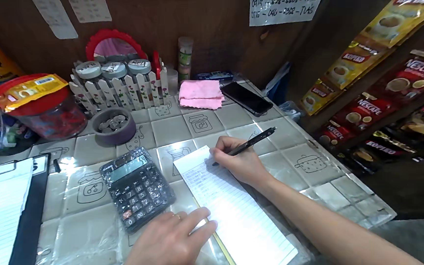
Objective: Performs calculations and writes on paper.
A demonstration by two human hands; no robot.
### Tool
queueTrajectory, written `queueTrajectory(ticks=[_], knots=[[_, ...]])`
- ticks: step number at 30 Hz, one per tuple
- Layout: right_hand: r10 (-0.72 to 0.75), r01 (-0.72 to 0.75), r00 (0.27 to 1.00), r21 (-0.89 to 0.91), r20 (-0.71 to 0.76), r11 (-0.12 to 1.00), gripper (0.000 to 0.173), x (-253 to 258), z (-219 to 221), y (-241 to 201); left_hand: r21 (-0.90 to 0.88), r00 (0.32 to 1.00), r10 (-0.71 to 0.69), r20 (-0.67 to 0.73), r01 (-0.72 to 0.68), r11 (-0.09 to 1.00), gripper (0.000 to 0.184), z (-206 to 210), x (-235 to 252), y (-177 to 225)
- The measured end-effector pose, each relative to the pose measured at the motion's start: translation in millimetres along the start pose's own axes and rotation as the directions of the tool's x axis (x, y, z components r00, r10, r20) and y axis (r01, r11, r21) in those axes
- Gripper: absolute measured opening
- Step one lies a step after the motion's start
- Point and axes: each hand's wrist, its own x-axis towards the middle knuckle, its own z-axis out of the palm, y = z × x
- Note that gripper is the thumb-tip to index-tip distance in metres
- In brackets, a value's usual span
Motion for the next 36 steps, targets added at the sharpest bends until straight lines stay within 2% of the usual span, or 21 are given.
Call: queueTrajectory(ticks=[4,20,32,36], knots=[[-0.018,0.021,0.999,-0.048,0.051,0.999,0.023,-4.9,1.8,-3.8,0.001,1.000,-0.001,0.002,0.001,1.000,0.031,-0.5,0.5,-0.6],[-0.081,0.088,0.995,-0.138,0.059,0.987,0.021,-5.7,5.2,-5.6,-0.014,1.000,0.005,-0.006,-0.005,1.000,0.031,0.3,0.2,-1.1],[-0.055,0.063,0.997,-0.129,0.062,0.990,0.021,-4.4,5.4,-5.1,-0.011,1.000,0.000,0.000,0.000,1.000,0.031,-0.7,0.1,-0.2],[-0.044,0.052,0.997,-0.127,0.065,0.991,0.022,-3.4,4.7,-4.4,0.005,0.999,0.037,-0.003,-0.037,0.999,0.030,-3.6,0.1,-2.7]])
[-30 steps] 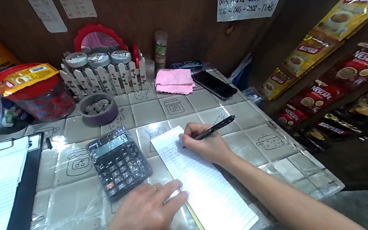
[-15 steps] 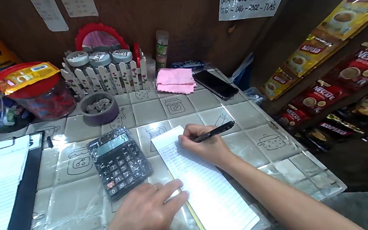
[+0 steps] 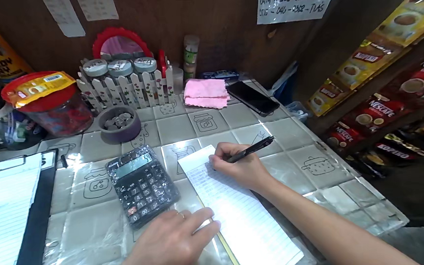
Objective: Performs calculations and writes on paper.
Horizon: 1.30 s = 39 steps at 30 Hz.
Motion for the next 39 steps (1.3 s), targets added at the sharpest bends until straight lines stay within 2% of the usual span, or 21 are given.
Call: queueTrajectory(ticks=[2,5,7,9,11,12,15,17,20,23,26,37,39], knots=[[-0.002,0.002,1.000,-0.015,0.009,1.000,0.021,1,0,1,0.043,0.999,-0.019,-0.044,0.021,0.999,0.028,-8,-3,-5],[-0.028,0.028,0.999,0.004,0.017,1.000,0.022,1,1,3,0.138,0.959,-0.228,-0.165,0.252,0.958,0.029,-34,-15,-8],[-0.004,0.004,1.000,0.090,0.005,0.996,0.022,2,-1,4,0.145,0.865,-0.466,-0.187,0.493,0.858,0.034,-59,-30,2],[0.069,-0.066,0.998,0.171,-0.013,0.983,0.022,3,-4,2,0.135,0.727,-0.670,-0.150,0.687,0.714,0.045,-72,-55,15],[0.133,-0.124,0.991,0.200,-0.033,0.972,0.023,6,-4,1,0.110,0.629,-0.768,-0.123,0.778,0.619,0.060,-65,-77,22],[0.136,-0.127,0.990,0.203,-0.031,0.971,0.024,6,-4,1,0.111,0.615,-0.777,-0.136,0.788,0.605,0.065,-57,-85,23],[0.110,-0.103,0.994,0.196,-0.025,0.975,0.025,5,-4,2,0.154,0.620,-0.758,-0.203,0.784,0.601,0.062,-37,-91,20],[0.104,-0.096,0.994,0.215,-0.027,0.972,0.025,5,-5,2,0.206,0.609,-0.768,-0.198,0.792,0.575,0.060,-31,-88,19],[0.107,-0.097,0.994,0.227,-0.032,0.969,0.025,5,-5,2,0.252,0.603,-0.780,-0.169,0.791,0.557,0.065,-33,-82,18],[0.119,-0.111,0.993,0.217,-0.022,0.970,0.026,6,-6,4,0.277,0.623,-0.755,-0.207,0.777,0.565,0.069,-41,-70,14],[0.130,-0.125,0.991,0.203,-0.012,0.971,0.028,7,-7,4,0.275,0.634,-0.732,-0.250,0.771,0.574,0.069,-40,-61,7],[0.148,-0.143,0.989,0.210,-0.006,0.967,0.028,6,-10,2,0.265,0.642,-0.728,-0.242,0.765,0.587,0.061,-30,-59,11],[0.151,-0.146,0.988,0.211,-0.008,0.966,0.029,7,-9,2,0.263,0.666,-0.704,-0.248,0.746,0.612,0.060,-35,-49,4]])
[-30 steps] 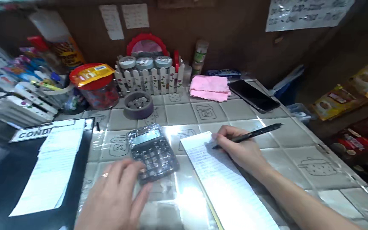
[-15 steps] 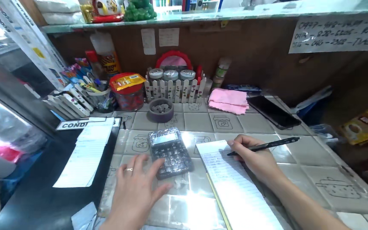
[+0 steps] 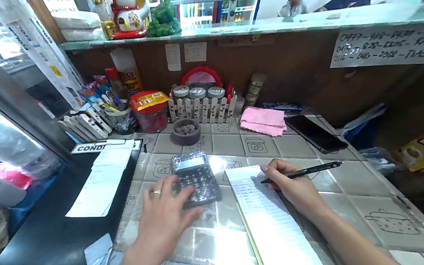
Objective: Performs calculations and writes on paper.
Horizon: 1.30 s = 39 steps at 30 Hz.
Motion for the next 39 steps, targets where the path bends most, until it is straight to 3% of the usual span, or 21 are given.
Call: queueTrajectory(ticks=[6,14,16,21,35,39], knots=[[0.009,-0.009,1.000,0.010,0.001,1.000,0.030,0,-2,2,-0.020,0.990,0.026,0.139,-0.023,1.000,0.057,1,33,7],[-0.027,0.026,0.999,0.022,0.026,0.999,0.030,1,-4,4,-0.008,0.979,0.025,0.204,-0.024,1.000,0.061,3,42,15],[-0.020,0.019,0.999,0.017,0.025,1.000,0.030,0,-4,3,-0.017,0.986,0.033,0.165,-0.030,0.999,0.060,3,40,13],[-0.029,0.028,0.999,0.018,0.027,0.999,0.030,0,-6,3,-0.062,0.995,0.064,-0.082,-0.069,0.996,0.049,4,20,7],[-0.019,0.019,1.000,0.014,0.022,1.000,0.031,0,-4,2,-0.058,0.980,0.186,-0.069,-0.191,0.980,0.040,20,17,14],[-0.045,0.045,0.999,0.021,0.011,0.999,0.029,-1,-5,2,-0.174,0.918,0.361,-0.164,-0.387,0.905,0.035,10,9,46]])
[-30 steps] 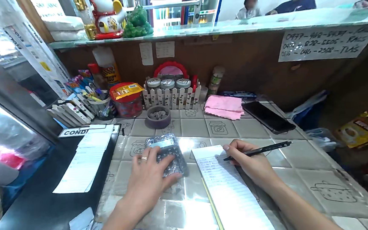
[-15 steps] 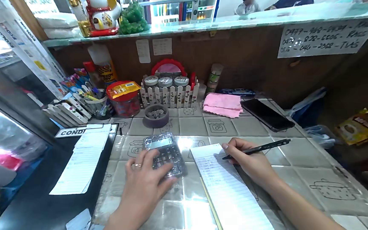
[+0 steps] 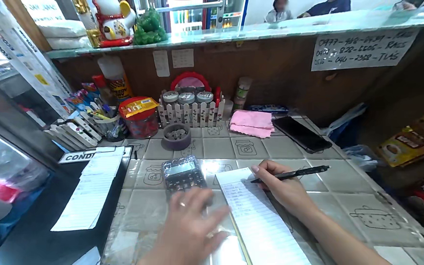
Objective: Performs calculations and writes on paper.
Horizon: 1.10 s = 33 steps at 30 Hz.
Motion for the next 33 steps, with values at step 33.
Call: queueTrajectory(ticks=[33], knots=[[-0.077,0.077,0.997,-0.187,0.009,0.979,0.024,-12,13,-2,-0.070,0.934,0.305,0.185,-0.297,0.952,0.052,35,17,22]])
